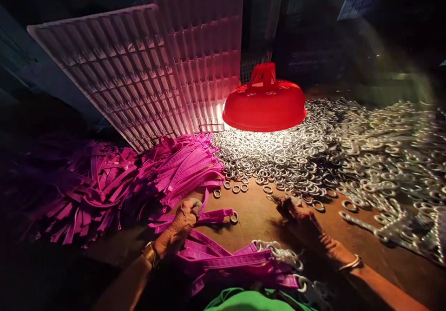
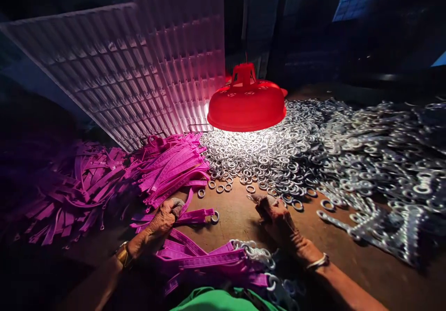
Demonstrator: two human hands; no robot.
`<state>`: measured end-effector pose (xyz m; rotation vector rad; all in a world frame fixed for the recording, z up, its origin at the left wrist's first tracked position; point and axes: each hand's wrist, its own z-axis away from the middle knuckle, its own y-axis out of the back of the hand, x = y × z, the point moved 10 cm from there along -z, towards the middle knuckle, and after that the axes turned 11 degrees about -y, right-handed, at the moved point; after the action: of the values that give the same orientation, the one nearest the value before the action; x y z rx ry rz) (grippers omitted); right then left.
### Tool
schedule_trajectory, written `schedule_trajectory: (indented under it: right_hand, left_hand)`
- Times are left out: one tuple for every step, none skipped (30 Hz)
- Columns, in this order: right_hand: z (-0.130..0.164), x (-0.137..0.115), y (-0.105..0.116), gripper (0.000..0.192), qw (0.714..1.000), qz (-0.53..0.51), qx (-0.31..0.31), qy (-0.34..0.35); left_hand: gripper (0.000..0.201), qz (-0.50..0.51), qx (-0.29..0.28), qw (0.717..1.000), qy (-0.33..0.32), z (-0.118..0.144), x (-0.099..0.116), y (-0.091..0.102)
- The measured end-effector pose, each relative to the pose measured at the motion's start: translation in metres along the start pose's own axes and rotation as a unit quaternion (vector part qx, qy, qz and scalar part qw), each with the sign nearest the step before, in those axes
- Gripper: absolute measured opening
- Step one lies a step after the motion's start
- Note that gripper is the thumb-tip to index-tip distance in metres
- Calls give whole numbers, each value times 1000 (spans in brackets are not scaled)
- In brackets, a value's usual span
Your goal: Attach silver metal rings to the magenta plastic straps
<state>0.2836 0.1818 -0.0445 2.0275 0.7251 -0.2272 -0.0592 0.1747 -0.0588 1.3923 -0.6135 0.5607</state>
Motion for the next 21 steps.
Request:
schedule_trajectory:
  right_hand:
    - [2, -3, -2, 30, 1000, -10, -10, -16]
    - [3, -6, -4, 31, 999, -21, -22, -26]
    - [4, -7, -5, 32, 999, -30, -29, -33]
    - [4, -8, -4, 32, 998, -34, -32, -41]
    - [4, -8, -4, 32, 998, -33, -34, -49]
    - [4, -8, -3, 31, 997, -31, -38, -56]
    - [3, -7, -3, 30, 997, -28, -41, -62]
    - [2, -7, -3, 29, 997, -26, -44, -66]
    - [2, -7, -4, 28, 997, -26, -47, -63]
    - [1, -8, -5, 26, 997, -27, -49, -60]
    - [1, -8, -5, 25, 997, -28, -49, -59]
    - [2, -8, -6, 24, 997, -27, -45, -62]
    - [2, -8, -6, 23, 997, -26, -43, -65]
    - [2, -8, -7, 24, 997, -25, -42, -67]
    - [3, -8, -8, 25, 997, -25, -40, -67]
    - [4, -9, -8, 27, 997, -25, -37, -64]
    - [5, -10, -9, 28, 997, -24, -36, -59]
    - [6, -10, -10, 28, 998, -21, -36, -56]
    - [8, -8, -11, 27, 998, -17, -37, -56]
    - [9, -6, -12, 26, 998, -12, -37, -58]
    - [11, -3, -14, 25, 997, -10, -39, -62]
  left_hand:
    - [16, -8, 0, 1000, 8, -1, -5, 4]
    - [16, -15, 0, 1000, 12, -3, -9, 7]
    - [17, -22, -2, 1000, 15, -5, -13, 9]
    - [18, -28, -3, 999, 19, -8, -16, 10]
    - [18, -36, -3, 999, 21, -10, -17, 12]
    - [19, -48, -3, 999, 21, -13, -17, 13]
    - [20, -66, -2, 998, 21, -15, -15, 14]
    - [20, -89, -1, 996, 20, -17, -12, 15]
    - [19, -112, 0, 993, 20, -20, -8, 15]
    - [17, -133, -1, 991, 17, -22, -3, 14]
    - [15, -148, -2, 989, 11, -25, 4, 12]
    - [14, -159, -4, 987, 3, -29, 11, 10]
    - [15, -168, -5, 986, -8, -33, 18, 6]
    - [16, -178, -6, 984, -21, -37, 25, 2]
    - [16, -189, -5, 982, -30, -42, 30, -1]
    - [17, -197, -5, 980, -35, -48, 34, -4]
    - [18, -199, -7, 979, -34, -53, 35, -7]
    - [19, -197, -11, 980, -29, -58, 34, -9]
    - [20, -189, -14, 982, -24, -63, 33, -10]
    - [19, -178, -17, 984, -20, -67, 31, -9]
    - [16, -167, -20, 985, -22, -69, 31, -8]
